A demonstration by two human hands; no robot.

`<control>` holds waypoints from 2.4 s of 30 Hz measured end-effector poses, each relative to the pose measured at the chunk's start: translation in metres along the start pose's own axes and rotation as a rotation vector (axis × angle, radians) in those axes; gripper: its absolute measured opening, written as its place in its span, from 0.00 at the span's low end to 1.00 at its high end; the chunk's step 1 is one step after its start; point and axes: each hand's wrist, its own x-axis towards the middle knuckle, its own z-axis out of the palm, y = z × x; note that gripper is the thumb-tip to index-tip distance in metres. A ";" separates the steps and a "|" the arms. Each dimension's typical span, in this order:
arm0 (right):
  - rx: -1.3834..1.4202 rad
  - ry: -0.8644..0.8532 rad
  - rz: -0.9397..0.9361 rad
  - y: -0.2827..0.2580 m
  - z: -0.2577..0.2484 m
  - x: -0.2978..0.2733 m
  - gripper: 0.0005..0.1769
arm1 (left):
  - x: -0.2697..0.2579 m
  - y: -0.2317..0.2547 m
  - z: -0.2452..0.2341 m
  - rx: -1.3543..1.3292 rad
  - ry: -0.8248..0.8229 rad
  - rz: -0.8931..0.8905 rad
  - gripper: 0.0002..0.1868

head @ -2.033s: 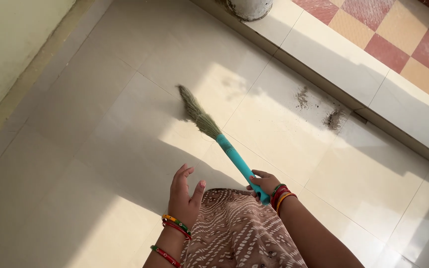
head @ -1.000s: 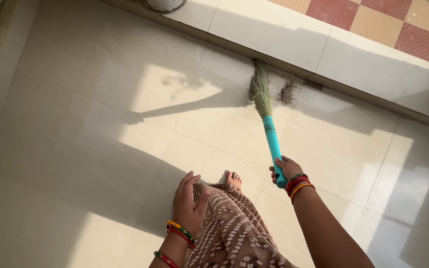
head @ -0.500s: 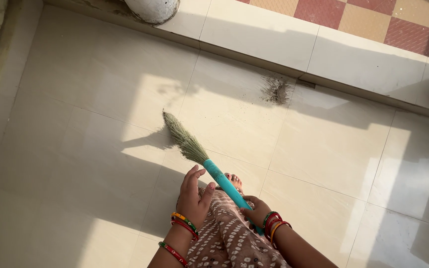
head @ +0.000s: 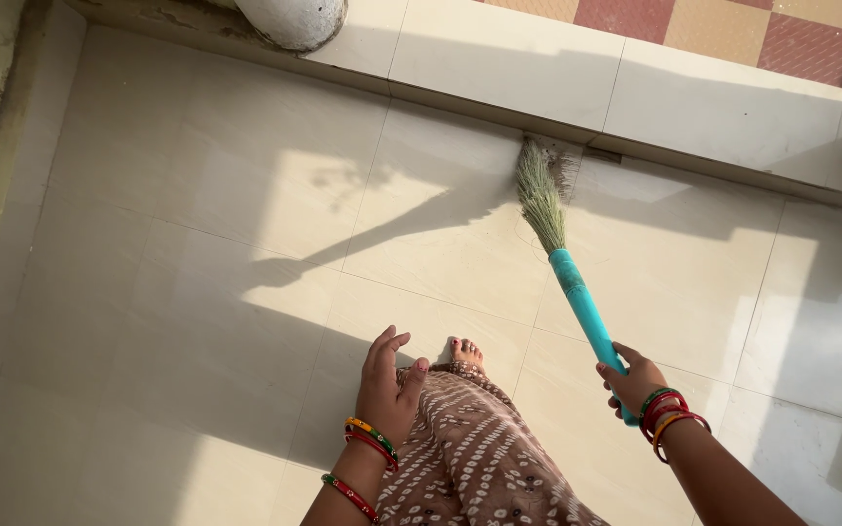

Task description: Sweeping a tiled balcony area with a long grass broom.

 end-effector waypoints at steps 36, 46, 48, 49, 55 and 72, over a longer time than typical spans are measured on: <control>-0.380 -0.161 0.092 0.156 0.001 0.039 0.38 | 0.020 0.034 -0.003 0.054 0.016 0.136 0.34; -0.448 0.159 -0.002 0.064 -0.043 0.040 0.36 | 0.034 0.076 -0.019 0.025 -0.121 0.045 0.34; -0.440 0.146 0.003 0.054 -0.036 0.010 0.37 | 0.042 0.067 -0.015 0.055 -0.114 0.106 0.33; -0.439 0.140 -0.003 0.045 -0.035 -0.003 0.38 | 0.049 0.063 -0.014 0.077 -0.092 0.167 0.33; -0.530 -0.137 -0.142 0.024 0.043 -0.047 0.39 | 0.087 0.056 -0.024 0.061 -0.084 0.252 0.32; -0.134 0.028 0.132 -0.080 0.056 -0.031 0.36 | 0.183 0.031 -0.100 0.075 -0.170 0.160 0.30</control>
